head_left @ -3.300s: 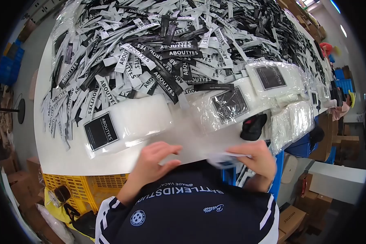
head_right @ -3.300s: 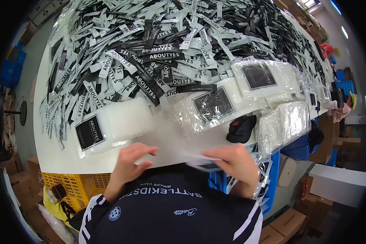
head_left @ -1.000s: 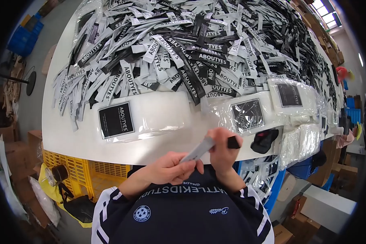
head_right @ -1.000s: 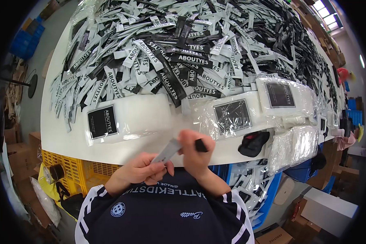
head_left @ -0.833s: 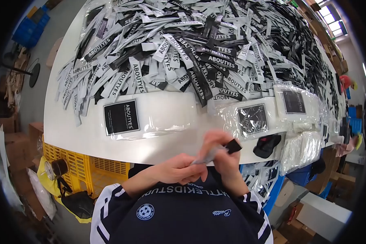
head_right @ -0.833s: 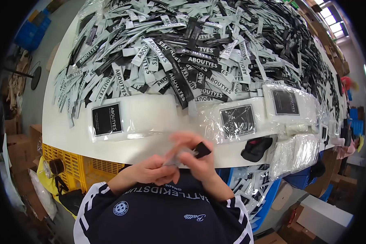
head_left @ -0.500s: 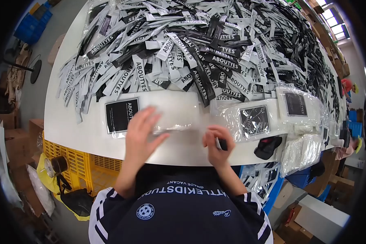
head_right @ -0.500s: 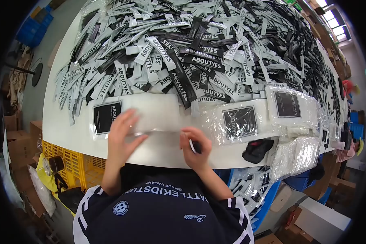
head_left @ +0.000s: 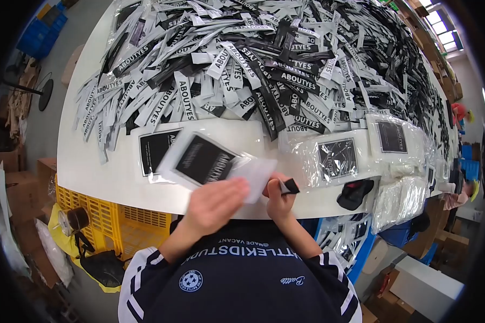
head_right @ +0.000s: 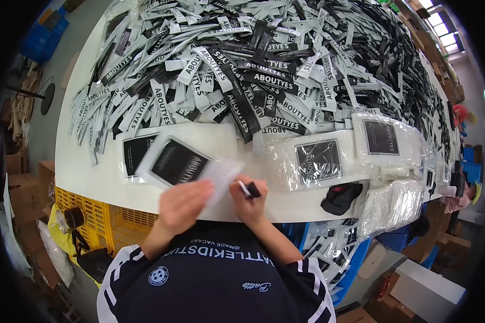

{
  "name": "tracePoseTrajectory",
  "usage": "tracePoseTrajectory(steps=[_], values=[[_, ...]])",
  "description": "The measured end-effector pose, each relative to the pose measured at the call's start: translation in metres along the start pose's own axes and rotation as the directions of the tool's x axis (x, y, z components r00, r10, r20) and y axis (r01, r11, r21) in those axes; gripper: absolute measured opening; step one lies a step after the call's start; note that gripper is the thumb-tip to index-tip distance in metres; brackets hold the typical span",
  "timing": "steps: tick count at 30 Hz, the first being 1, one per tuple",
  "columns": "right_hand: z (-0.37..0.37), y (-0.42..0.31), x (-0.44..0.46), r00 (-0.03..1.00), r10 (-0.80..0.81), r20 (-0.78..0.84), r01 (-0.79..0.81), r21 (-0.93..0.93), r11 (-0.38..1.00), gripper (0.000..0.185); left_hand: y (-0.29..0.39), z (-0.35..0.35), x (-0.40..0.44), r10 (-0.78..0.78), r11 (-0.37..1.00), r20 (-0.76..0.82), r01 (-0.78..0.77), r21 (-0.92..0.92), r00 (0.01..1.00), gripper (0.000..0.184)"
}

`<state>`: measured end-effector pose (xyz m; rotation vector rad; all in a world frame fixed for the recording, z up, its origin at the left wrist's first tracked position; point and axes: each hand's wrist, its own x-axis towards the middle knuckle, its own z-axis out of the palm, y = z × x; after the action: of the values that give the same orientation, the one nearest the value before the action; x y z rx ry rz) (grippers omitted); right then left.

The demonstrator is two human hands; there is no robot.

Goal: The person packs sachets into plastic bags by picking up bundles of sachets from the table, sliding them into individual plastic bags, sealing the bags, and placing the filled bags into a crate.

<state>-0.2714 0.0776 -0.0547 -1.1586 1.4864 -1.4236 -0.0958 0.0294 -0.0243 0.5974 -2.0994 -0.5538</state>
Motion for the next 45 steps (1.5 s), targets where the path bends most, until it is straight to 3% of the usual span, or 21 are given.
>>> tracePoseTrajectory(steps=[2,3,6,7,10,12,14,15,18,19,20,24,28,29,32,33,36,40,41,44,45], values=[[-0.007,-0.019,0.019,0.987,-0.117,0.111,0.139,-0.214,0.967,0.018,0.002,0.011,-0.006,-0.011,1.000,0.034,0.011,-0.001,0.999,0.027],[-0.009,-0.030,0.023,0.988,-0.003,0.152,0.049,-0.299,0.953,0.016,0.002,0.014,-0.008,-0.010,1.000,0.054,0.010,-0.003,0.998,0.030],[-0.017,-0.035,0.020,0.926,0.161,0.343,-0.080,-0.239,0.968,0.019,0.003,0.000,-0.019,-0.401,0.844,0.204,0.447,-0.296,0.893,0.037],[-0.014,-0.034,0.016,0.924,0.020,0.381,0.061,-0.199,0.978,0.015,0.006,0.005,-0.019,-0.515,0.747,0.178,0.541,-0.386,0.838,0.033],[-0.002,-0.027,0.013,0.849,-0.171,0.499,0.346,-0.282,0.895,0.015,0.016,0.004,-0.005,-0.631,0.686,0.279,0.688,-0.236,0.724,0.024],[-0.002,-0.037,0.018,0.854,-0.159,0.495,0.300,-0.221,0.928,0.028,0.013,0.006,-0.008,-0.629,0.678,0.201,0.657,-0.329,0.751,0.017],[0.000,-0.045,0.020,0.877,-0.210,0.432,0.266,-0.074,0.961,0.037,0.011,0.003,-0.012,-0.694,0.602,0.181,0.700,-0.383,0.696,0.017],[0.002,-0.052,0.020,0.886,-0.241,0.397,0.324,-0.156,0.933,0.045,0.014,0.000,-0.008,-0.768,0.461,0.236,0.769,-0.443,0.596,0.018],[0.008,-0.060,0.016,0.865,-0.310,0.394,0.453,-0.351,0.819,0.065,0.018,0.001,0.005,-0.630,0.664,0.172,0.640,-0.388,0.758,0.023],[0.010,-0.055,0.011,0.841,-0.308,0.445,0.487,-0.375,0.789,0.070,0.020,-0.002,0.011,-0.557,0.756,0.196,0.590,-0.283,0.807,0.027],[0.011,-0.053,0.010,0.814,-0.303,0.495,0.522,-0.396,0.755,0.074,0.012,0.002,0.006,-0.391,0.913,0.128,0.402,-0.072,0.911,0.030],[0.003,-0.052,0.012,0.773,-0.322,0.546,0.555,-0.338,0.760,0.064,0.016,-0.002,0.002,-0.394,0.919,0.174,0.384,0.090,0.902,0.027],[0.005,-0.042,0.003,0.826,-0.429,0.365,0.552,-0.372,0.746,0.056,0.018,-0.008,-0.002,-0.522,0.848,0.183,0.484,0.214,0.833,0.022],[0.004,-0.043,0.001,0.838,-0.411,0.360,0.532,-0.365,0.764,0.052,0.019,-0.011,-0.006,-0.550,0.830,0.172,0.511,0.224,0.818,0.029],[0.001,-0.052,0.002,0.878,-0.353,0.324,0.435,-0.230,0.870,0.040,0.031,-0.013,0.015,-0.320,0.905,-0.269,0.377,0.199,0.909,0.040],[0.000,-0.056,0.000,0.894,-0.326,0.308,0.387,-0.164,0.907,0.036,0.026,-0.011,0.004,-0.195,0.969,-0.201,0.220,0.109,0.960,0.050],[-0.009,-0.061,-0.002,0.944,-0.101,0.314,0.137,-0.096,0.986,0.033,0.018,0.000,-0.002,-0.052,0.992,0.077,0.060,-0.111,0.996,0.051],[-0.012,-0.044,-0.008,0.972,0.116,0.206,-0.136,0.085,0.987,0.024,0.020,0.025,0.009,0.037,0.997,-0.008,-0.036,0.071,0.999,0.064],[-0.007,-0.047,-0.011,0.986,0.156,0.051,-0.161,0.122,0.979,0.016,0.021,0.025,0.009,-0.009,1.000,0.006,0.008,0.019,1.000,0.069],[-0.026,-0.009,-0.013,0.989,-0.112,-0.094,0.105,-0.075,0.992,0.006,0.021,0.025,0.006,-0.127,0.987,-0.006,0.126,-0.099,0.992,0.080],[-0.028,0.010,-0.008,0.938,-0.344,-0.040,0.323,-0.261,0.910,0.016,0.024,0.019,0.014,-0.160,0.984,0.049,0.163,-0.067,0.986,0.081]])
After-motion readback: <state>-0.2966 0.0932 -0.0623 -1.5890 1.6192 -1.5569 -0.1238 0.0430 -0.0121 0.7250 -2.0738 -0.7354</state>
